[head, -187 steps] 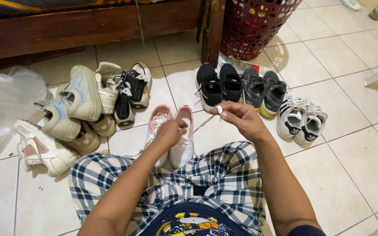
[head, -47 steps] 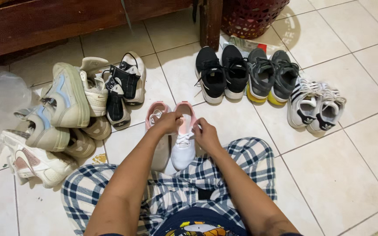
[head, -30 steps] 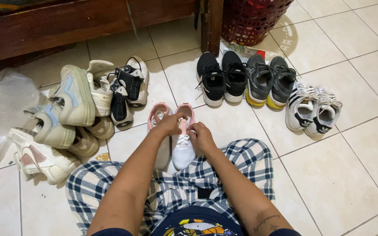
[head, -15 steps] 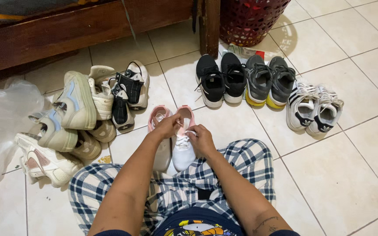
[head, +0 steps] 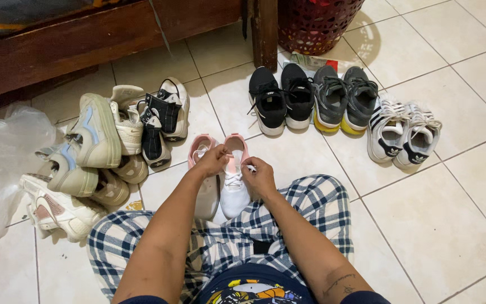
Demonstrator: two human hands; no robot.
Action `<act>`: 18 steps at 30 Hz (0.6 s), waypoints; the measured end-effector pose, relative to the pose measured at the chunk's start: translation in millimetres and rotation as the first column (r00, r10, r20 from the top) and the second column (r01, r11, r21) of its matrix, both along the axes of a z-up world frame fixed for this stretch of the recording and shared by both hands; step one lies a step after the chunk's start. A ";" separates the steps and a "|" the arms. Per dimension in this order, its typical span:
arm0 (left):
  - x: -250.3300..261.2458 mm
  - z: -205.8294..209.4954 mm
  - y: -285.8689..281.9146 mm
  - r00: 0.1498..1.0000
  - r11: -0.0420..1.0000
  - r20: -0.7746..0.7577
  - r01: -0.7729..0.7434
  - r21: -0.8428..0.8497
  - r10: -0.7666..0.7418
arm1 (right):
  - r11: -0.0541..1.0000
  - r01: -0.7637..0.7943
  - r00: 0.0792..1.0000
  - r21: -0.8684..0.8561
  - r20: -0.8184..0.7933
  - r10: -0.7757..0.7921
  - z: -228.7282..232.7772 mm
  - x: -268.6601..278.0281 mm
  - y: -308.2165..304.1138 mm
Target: The person sits on the floor and threads white shoelaces through the eyelets of a pink and white sneaker, then ties the laces into a bow. The person repeats the lacing and tying process on the second shoe.
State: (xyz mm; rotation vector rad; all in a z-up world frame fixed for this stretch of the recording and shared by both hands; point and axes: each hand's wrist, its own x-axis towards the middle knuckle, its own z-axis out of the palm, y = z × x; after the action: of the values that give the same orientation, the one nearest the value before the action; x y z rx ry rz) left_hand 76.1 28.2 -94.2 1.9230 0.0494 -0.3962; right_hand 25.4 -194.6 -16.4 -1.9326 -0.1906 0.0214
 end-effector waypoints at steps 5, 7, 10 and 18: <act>6.1 -13.5 2.5 1.000 0.999 -0.017 -0.009 -0.049 0.008 | 0.997 -0.061 0.995 -0.048 0.071 0.064 -8.4 5.8 -2.8; 5.2 -13.7 3.1 1.000 1.000 0.002 0.000 -0.009 0.000 | 0.994 -0.103 0.991 -0.027 0.087 0.105 -12.8 7.7 -3.8; 2.3 -4.6 1.7 1.000 1.000 -0.027 0.003 -0.012 -0.003 | 0.988 -0.141 0.988 0.055 0.076 0.137 -19.0 10.2 -5.7; -41.7 73.1 -9.9 0.806 0.886 0.559 -0.389 0.253 0.194 | 0.984 -0.069 0.992 0.166 -0.092 0.086 -27.5 12.4 -8.8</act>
State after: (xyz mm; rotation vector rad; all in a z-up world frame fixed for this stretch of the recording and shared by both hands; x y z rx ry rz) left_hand 34.4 18.3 -21.0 2.2789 0.0693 0.3877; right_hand 37.8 -203.4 -43.9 -1.7564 -0.1952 0.1494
